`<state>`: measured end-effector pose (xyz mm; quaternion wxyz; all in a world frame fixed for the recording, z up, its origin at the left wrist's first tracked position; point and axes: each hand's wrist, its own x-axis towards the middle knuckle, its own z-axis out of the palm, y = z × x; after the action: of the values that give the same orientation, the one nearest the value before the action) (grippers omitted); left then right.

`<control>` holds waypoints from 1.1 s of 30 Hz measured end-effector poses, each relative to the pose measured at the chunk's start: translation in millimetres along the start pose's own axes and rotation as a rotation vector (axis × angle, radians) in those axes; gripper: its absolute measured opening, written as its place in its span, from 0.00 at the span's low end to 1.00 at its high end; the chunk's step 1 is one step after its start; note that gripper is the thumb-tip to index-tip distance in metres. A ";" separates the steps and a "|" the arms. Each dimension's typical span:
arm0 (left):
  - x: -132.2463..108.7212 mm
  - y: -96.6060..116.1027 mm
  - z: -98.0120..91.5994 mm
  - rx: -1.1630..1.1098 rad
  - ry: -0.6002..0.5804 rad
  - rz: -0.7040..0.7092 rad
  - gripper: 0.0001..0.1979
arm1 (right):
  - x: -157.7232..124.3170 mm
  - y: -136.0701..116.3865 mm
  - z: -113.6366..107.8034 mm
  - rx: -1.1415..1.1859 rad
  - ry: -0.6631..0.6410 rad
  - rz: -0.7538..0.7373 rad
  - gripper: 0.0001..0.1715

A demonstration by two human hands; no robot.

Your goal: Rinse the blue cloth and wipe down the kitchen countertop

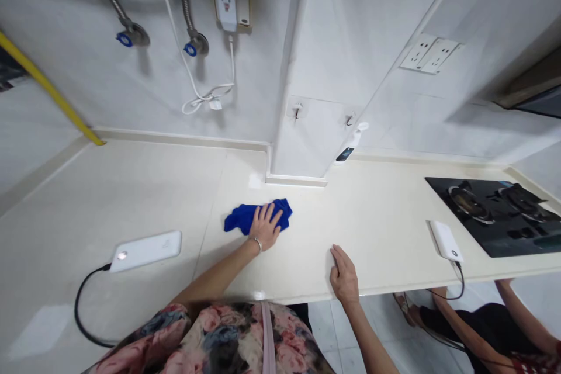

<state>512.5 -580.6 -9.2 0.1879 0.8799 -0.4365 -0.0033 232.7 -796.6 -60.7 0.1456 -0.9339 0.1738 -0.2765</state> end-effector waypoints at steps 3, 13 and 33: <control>-19.7 36.3 12.3 -0.058 -0.074 0.196 0.31 | 0.1 1.6 1.8 0.016 0.011 -0.008 0.34; -13.2 38.5 11.4 -0.381 -0.101 0.479 0.27 | 25.0 -33.5 0.6 0.151 0.129 0.200 0.26; -20.8 -34.2 -32.7 -0.577 -0.027 -0.023 0.11 | 79.7 -96.4 3.6 0.120 -0.163 -0.051 0.10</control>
<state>531.4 -535.1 6.5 0.4246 0.7947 -0.4101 -0.1410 321.0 -741.8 9.0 0.2080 -0.9470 0.1206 -0.2129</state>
